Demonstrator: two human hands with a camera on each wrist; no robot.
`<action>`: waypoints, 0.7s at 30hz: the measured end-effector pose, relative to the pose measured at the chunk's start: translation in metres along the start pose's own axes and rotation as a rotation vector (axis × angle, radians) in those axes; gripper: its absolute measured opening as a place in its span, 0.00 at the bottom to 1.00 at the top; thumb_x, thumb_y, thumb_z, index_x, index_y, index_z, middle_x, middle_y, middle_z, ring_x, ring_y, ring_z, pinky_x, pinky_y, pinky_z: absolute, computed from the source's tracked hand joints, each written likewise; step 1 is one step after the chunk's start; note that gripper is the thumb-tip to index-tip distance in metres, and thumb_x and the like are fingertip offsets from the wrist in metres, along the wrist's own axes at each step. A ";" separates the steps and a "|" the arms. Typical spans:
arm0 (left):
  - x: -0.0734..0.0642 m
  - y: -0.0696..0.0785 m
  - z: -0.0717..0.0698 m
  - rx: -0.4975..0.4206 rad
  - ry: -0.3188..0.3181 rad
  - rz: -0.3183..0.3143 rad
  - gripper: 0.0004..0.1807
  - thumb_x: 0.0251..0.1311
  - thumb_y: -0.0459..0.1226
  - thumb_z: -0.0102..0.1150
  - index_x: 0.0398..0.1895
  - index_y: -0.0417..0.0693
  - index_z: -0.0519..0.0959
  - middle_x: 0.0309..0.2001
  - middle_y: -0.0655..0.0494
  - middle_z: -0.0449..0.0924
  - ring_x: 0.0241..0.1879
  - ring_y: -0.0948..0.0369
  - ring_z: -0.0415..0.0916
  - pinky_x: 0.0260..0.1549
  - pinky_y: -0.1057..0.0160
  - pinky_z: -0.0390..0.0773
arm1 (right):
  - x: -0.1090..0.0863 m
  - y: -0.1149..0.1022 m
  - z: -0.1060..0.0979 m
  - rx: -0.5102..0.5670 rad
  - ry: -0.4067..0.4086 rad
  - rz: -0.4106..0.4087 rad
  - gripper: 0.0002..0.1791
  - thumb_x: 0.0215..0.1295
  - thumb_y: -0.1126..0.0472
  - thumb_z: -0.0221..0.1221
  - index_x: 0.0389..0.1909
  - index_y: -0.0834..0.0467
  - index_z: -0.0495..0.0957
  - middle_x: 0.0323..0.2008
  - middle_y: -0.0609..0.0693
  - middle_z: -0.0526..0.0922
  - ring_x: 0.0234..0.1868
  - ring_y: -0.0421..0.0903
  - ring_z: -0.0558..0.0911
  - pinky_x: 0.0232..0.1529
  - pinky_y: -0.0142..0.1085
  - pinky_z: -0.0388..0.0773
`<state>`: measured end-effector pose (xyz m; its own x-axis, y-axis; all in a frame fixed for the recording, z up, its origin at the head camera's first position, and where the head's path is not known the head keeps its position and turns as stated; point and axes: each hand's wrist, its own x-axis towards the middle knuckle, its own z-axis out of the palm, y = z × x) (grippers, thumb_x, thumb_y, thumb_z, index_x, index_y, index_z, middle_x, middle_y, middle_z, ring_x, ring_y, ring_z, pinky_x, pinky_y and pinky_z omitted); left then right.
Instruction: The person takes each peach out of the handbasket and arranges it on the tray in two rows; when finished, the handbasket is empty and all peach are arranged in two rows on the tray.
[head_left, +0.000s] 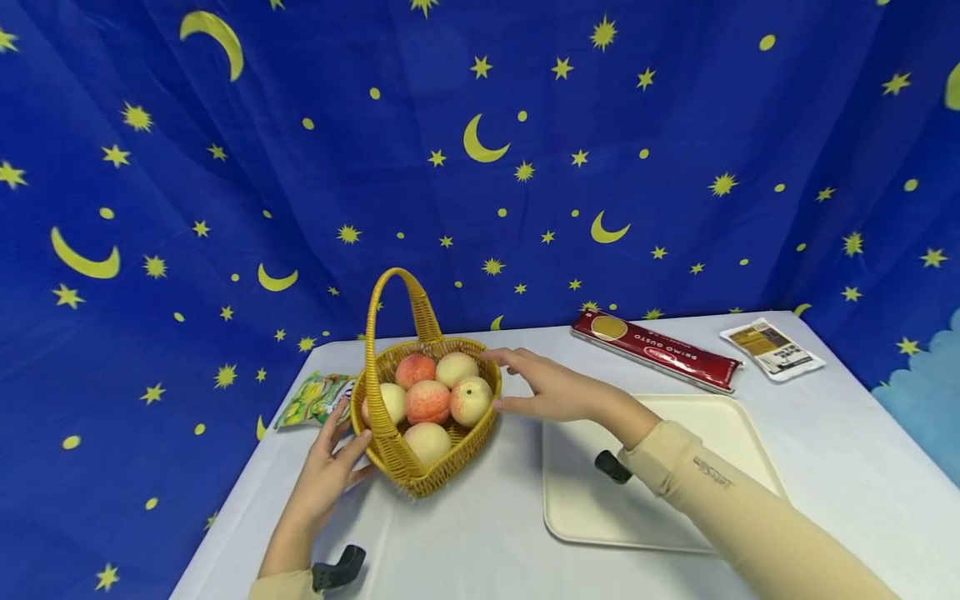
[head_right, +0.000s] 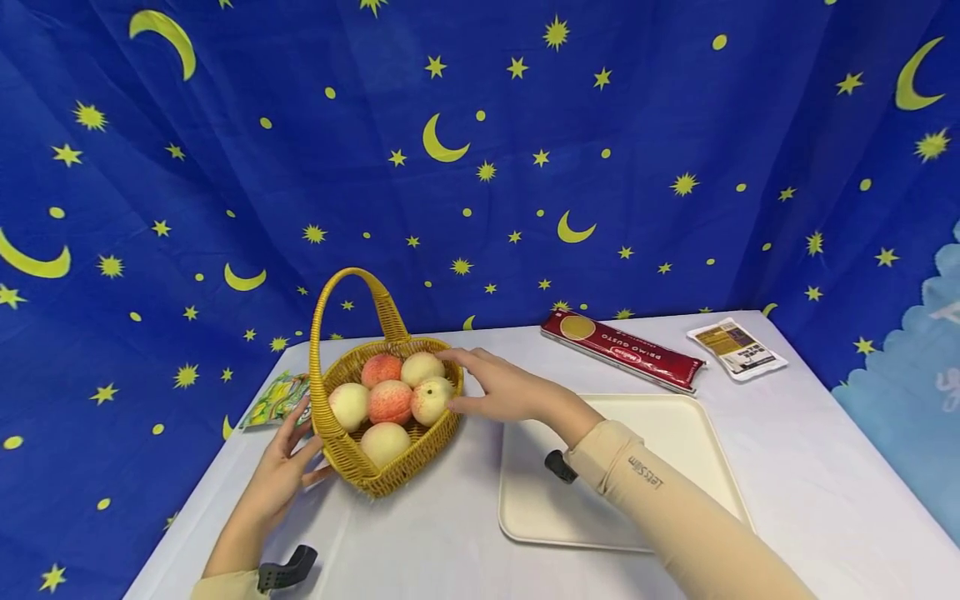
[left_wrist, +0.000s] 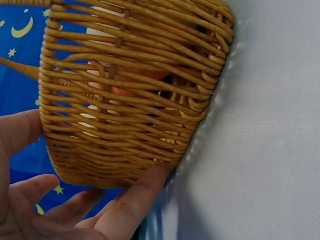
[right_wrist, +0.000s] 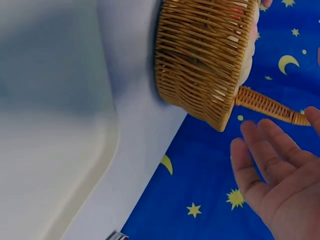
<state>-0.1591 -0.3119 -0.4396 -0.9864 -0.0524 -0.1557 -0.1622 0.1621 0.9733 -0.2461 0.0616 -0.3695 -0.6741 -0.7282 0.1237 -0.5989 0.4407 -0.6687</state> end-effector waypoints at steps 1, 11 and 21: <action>0.001 -0.001 0.000 -0.005 0.002 -0.003 0.45 0.84 0.39 0.51 0.90 0.68 0.36 0.87 0.37 0.42 0.81 0.36 0.58 0.66 0.45 0.85 | 0.003 -0.001 0.000 0.010 -0.002 0.004 0.40 0.78 0.49 0.63 0.84 0.53 0.60 0.76 0.62 0.70 0.73 0.63 0.75 0.68 0.60 0.80; 0.003 -0.008 0.004 -0.022 0.040 -0.012 0.43 0.84 0.40 0.51 0.90 0.71 0.40 0.86 0.39 0.46 0.79 0.39 0.61 0.65 0.44 0.85 | 0.030 -0.004 0.003 0.066 -0.041 0.000 0.39 0.78 0.51 0.64 0.83 0.55 0.61 0.66 0.61 0.79 0.67 0.60 0.79 0.64 0.53 0.83; 0.003 -0.009 0.005 -0.026 0.063 -0.010 0.42 0.84 0.41 0.52 0.89 0.73 0.42 0.86 0.41 0.46 0.78 0.42 0.63 0.63 0.46 0.87 | 0.050 -0.011 0.006 0.074 -0.136 0.033 0.36 0.77 0.53 0.65 0.81 0.56 0.65 0.70 0.63 0.76 0.67 0.60 0.78 0.68 0.55 0.79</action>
<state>-0.1611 -0.3083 -0.4498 -0.9810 -0.1163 -0.1552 -0.1705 0.1353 0.9760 -0.2705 0.0176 -0.3601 -0.6251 -0.7806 0.0037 -0.5404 0.4293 -0.7236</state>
